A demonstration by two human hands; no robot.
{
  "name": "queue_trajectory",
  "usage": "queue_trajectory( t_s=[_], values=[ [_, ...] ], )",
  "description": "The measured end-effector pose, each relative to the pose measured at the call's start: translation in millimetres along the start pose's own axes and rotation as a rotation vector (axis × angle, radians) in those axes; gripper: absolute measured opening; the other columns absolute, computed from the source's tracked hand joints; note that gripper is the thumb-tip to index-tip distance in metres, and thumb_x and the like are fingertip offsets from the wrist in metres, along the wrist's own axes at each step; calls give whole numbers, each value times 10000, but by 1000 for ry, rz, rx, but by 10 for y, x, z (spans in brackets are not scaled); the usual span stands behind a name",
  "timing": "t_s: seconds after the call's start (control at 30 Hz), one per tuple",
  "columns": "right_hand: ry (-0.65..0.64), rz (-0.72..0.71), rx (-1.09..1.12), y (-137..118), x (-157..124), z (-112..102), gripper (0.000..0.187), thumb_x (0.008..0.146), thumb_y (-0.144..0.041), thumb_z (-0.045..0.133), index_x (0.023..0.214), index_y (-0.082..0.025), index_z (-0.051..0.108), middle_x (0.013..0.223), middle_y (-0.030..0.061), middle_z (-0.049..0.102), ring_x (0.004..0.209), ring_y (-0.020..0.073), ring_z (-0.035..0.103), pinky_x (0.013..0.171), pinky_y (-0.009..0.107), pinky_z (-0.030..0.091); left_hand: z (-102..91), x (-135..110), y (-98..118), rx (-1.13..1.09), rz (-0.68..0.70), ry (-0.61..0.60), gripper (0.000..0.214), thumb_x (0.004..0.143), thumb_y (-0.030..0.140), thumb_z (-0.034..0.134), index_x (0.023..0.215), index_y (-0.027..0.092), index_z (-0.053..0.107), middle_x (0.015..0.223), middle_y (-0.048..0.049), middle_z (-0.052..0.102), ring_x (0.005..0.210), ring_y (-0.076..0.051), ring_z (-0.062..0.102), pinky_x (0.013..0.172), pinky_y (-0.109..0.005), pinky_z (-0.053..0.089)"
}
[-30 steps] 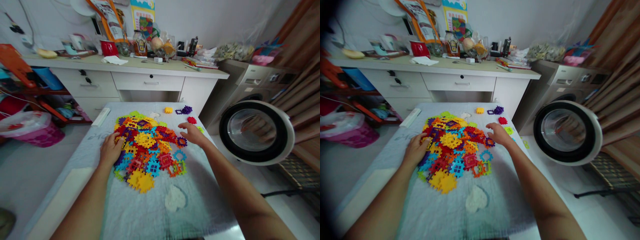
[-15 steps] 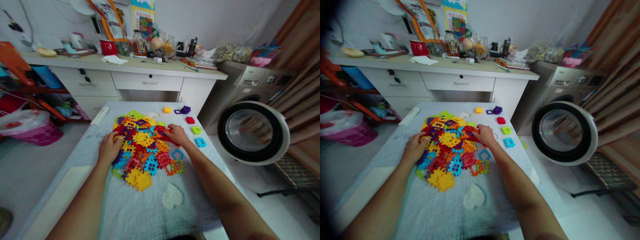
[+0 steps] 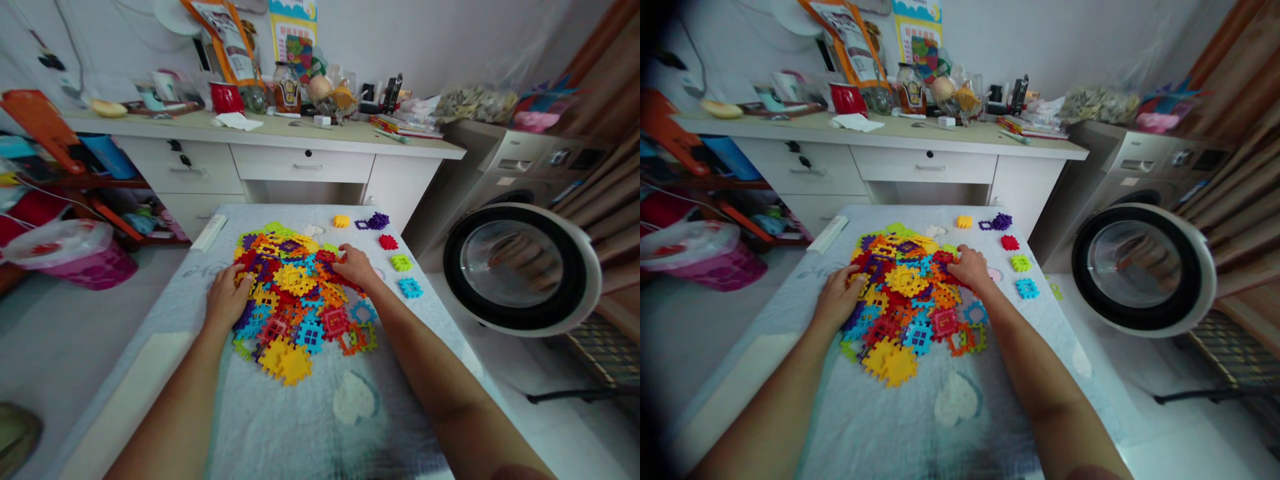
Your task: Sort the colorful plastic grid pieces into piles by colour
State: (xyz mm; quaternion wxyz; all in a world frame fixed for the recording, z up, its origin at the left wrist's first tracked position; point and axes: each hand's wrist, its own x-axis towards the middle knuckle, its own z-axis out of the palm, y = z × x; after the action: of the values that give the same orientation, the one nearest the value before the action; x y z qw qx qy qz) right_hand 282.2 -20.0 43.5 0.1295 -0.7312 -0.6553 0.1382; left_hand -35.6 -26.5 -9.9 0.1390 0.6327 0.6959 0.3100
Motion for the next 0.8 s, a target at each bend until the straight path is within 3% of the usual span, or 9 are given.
queue_trajectory(
  t_s=[0.4, 0.57, 0.8],
  values=[
    [-15, 96, -58, -93, -25, -24, 623, 796, -521, 604, 1339, -219, 555, 1238, 142, 673, 1156, 339, 601, 935, 441, 453, -4, 6, 18, 24, -21, -13, 513, 884, 480, 430, 1281, 202, 598, 1340, -137, 583, 1277, -313, 530, 1111, -494, 397],
    [29, 40, 3, -76, -88, 19, 637, 799, -485, 588, 1381, -237, 513, 1248, 126, 658, 1136, 303, 606, 927, 426, 449, 17, 18, -17, 22, -6, -1, 521, 879, 501, 435, 1270, 205, 608, 1316, -133, 594, 1245, -300, 551, 1102, -470, 412],
    [5, 31, -119, -130, -74, -4, 545, 838, -501, 533, 1296, -212, 590, 1232, 157, 664, 1170, 352, 570, 954, 482, 402, 19, 17, -26, 8, 9, 0, 535, 880, 503, 421, 1281, 198, 600, 1329, -140, 587, 1269, -308, 534, 1110, -475, 403]
  ],
)
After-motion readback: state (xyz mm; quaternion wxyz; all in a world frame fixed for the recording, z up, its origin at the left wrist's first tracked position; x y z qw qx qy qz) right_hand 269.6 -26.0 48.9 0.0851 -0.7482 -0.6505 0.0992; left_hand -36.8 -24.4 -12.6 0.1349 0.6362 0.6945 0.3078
